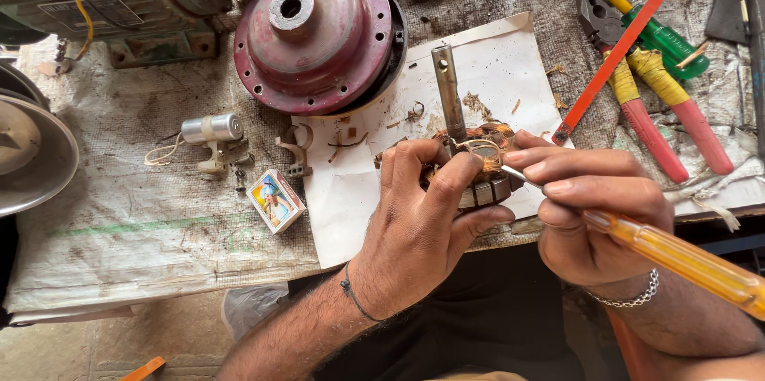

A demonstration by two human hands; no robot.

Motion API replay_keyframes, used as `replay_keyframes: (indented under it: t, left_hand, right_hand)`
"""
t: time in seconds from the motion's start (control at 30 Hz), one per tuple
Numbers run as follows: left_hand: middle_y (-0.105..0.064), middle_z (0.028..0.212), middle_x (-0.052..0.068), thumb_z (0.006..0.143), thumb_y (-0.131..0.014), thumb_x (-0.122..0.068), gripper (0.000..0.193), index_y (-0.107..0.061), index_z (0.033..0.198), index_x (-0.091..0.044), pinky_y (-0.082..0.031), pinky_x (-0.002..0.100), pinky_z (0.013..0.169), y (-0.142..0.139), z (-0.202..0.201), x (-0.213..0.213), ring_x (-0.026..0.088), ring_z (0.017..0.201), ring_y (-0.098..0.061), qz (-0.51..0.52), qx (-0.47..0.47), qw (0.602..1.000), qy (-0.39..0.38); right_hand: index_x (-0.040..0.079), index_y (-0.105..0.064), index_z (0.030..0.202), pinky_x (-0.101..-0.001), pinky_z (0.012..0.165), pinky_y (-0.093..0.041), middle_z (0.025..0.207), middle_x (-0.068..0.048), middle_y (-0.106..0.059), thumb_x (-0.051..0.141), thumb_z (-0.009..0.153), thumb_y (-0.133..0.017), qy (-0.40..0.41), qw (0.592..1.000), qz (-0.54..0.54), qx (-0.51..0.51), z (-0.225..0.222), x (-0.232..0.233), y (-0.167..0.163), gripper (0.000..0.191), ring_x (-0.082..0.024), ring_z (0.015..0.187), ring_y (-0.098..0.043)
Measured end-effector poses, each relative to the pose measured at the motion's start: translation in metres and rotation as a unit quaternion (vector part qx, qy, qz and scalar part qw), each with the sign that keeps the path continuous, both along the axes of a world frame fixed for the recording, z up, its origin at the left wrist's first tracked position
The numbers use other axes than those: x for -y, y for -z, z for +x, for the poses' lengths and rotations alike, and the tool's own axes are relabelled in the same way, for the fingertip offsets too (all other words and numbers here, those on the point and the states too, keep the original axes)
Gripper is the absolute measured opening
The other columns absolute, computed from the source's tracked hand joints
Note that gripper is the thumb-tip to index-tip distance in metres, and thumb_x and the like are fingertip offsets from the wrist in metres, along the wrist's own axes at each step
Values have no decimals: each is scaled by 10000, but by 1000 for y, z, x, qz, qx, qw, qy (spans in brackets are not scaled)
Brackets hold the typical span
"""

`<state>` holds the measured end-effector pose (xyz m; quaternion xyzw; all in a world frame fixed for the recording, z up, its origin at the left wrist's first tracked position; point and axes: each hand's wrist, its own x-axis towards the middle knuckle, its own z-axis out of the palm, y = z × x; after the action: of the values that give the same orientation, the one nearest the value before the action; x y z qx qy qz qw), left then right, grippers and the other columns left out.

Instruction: The person uses a screwdriver to pry and strip burnt copper windings from an electric motor armature, rotating the armature on the workbench and working around its circumference. They hold the armature steady with one hand while levering out winding segments and debris with the other.

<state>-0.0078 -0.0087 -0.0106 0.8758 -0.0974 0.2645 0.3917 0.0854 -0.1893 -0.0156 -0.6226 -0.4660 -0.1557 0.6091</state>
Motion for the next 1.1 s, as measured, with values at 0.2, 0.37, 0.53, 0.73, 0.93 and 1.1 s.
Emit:
replay_keyframes:
  t: [0.2,0.37,0.53,0.73,0.93,1.1]
  left_hand:
    - [-482,1238,133,962,-830,-311,656,-447,1472,-159,-468,427,920,0,0,-3,299,1061,-498,7,7,1000,-4]
    - [-476,1215,132,971,-823,-299,641,-453,1477,-163,-477,438,951,-2,-2,-5,308,1090,-499,13,-3,1000,3]
    - [-473,1244,147,967,-821,-311,641,-451,1462,-142,-487,453,959,-2,-2,-2,322,1118,-506,9,-5,1000,-5]
    - [-471,1261,156,967,-824,-305,641,-446,1446,-108,-487,450,958,-1,-2,-3,319,1114,-513,11,8,1000,-2]
    - [-479,1242,146,958,-833,-298,645,-451,1440,-104,-486,477,1001,-1,-1,-2,331,1149,-515,15,9,1000,3]
    - [-479,1255,145,957,-842,-293,642,-457,1438,-111,-488,456,967,-1,-2,-1,324,1121,-519,20,5,1000,8]
  right_hand:
    - [58,-492,1190,-471,1060,-630,1169,-126,-629,183,1088,-617,1,1000,1,8,0,-3,-1,204,-258,1070,-736]
    - [59,-502,1182,-473,1057,-629,1169,-131,-632,179,1082,-620,2,1000,-14,12,-1,-3,-4,196,-263,1093,-735]
    - [60,-499,1184,-471,1058,-626,1159,-132,-631,182,1085,-612,0,1000,-17,8,-1,-2,-6,193,-257,1091,-734]
    - [65,-491,1175,-472,1057,-626,1133,-129,-641,200,1080,-614,-11,1000,-1,12,0,-2,-4,207,-252,1074,-736]
    - [67,-467,1169,-479,1057,-618,1107,-133,-626,210,1085,-602,-12,1000,-8,12,1,-2,-2,213,-261,1108,-725]
    - [76,-454,1162,-457,1013,-635,1082,-119,-619,247,1100,-589,-10,1000,24,5,0,-5,1,227,-222,998,-712]
